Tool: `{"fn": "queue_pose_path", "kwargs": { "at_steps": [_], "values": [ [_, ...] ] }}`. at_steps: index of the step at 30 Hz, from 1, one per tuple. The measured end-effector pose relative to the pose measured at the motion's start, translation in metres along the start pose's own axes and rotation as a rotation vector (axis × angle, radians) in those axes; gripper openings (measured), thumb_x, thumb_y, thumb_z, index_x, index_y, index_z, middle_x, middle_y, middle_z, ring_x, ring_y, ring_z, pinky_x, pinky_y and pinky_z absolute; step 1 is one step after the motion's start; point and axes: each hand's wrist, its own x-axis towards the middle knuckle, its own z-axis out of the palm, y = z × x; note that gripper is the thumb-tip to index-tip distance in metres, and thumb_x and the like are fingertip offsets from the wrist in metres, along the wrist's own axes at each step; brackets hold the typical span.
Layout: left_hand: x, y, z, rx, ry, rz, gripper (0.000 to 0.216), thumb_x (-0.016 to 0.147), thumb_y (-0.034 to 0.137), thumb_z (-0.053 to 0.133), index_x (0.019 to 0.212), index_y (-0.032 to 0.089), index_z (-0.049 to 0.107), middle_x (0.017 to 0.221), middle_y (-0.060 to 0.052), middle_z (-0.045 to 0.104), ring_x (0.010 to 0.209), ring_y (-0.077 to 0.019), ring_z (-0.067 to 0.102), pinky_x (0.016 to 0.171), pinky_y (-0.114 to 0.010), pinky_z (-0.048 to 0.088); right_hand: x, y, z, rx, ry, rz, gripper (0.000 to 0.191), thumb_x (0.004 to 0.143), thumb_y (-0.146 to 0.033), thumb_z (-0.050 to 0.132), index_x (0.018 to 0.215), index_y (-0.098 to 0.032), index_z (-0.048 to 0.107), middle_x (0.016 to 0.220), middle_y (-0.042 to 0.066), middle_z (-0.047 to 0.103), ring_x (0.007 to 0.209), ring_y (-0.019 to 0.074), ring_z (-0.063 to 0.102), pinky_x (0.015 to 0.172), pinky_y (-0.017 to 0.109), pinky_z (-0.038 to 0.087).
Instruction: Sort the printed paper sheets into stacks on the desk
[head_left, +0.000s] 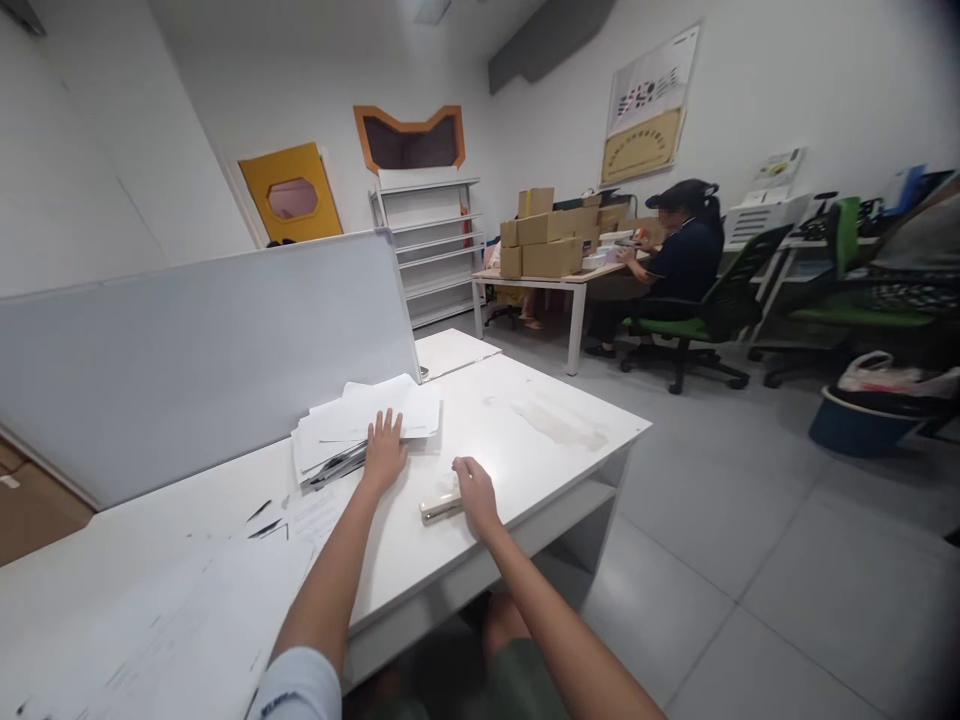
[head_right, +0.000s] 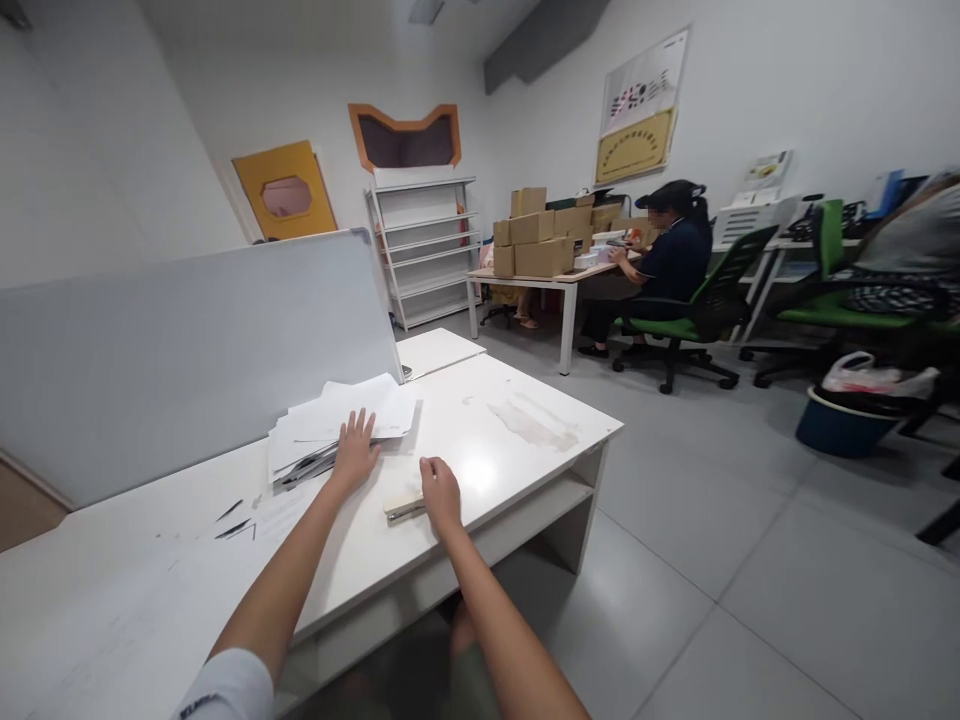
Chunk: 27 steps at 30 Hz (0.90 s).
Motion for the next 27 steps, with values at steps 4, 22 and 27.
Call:
{"fn": "queue_pose_path", "kwargs": {
  "at_steps": [4, 22, 27],
  "values": [
    [0.012, -0.007, -0.010, 0.640, -0.317, 0.316, 0.056, 0.090, 0.011, 0.038, 0.146, 0.016, 0.044, 0.156, -0.013, 0.037, 0.146, -0.0324, 0.028, 0.118, -0.055, 0.023, -0.003, -0.007, -0.001, -0.034, 0.002, 0.020, 0.043, 0.092, -0.055, 0.035, 0.074, -0.022, 0.056, 0.079, 0.003, 0.065, 0.076, 0.0191, 0.056, 0.068, 0.028, 0.037],
    [-0.001, 0.059, 0.002, 0.256, -0.276, 0.217, 0.082, 0.094, 0.028, 0.047, 0.157, 0.016, -0.005, 0.163, -0.017, 0.013, 0.152, -0.0253, 0.010, 0.121, -0.047, 0.017, -0.005, -0.002, -0.004, -0.213, -0.047, -0.012, 0.048, 0.093, -0.054, 0.033, 0.068, -0.023, 0.060, 0.072, 0.005, 0.067, 0.072, 0.0214, 0.058, 0.066, 0.029, 0.036],
    [-0.122, 0.148, -0.066, -0.537, -0.072, 0.187, 0.084, 0.096, 0.031, 0.050, 0.155, 0.036, -0.009, 0.164, -0.007, 0.015, 0.151, -0.0232, 0.016, 0.122, -0.047, 0.020, -0.005, 0.007, -0.011, -0.097, 0.007, -0.021, 0.046, 0.092, -0.051, 0.036, 0.068, -0.021, 0.060, 0.071, 0.004, 0.066, 0.071, 0.0194, 0.056, 0.068, 0.029, 0.037]
  ]
}}
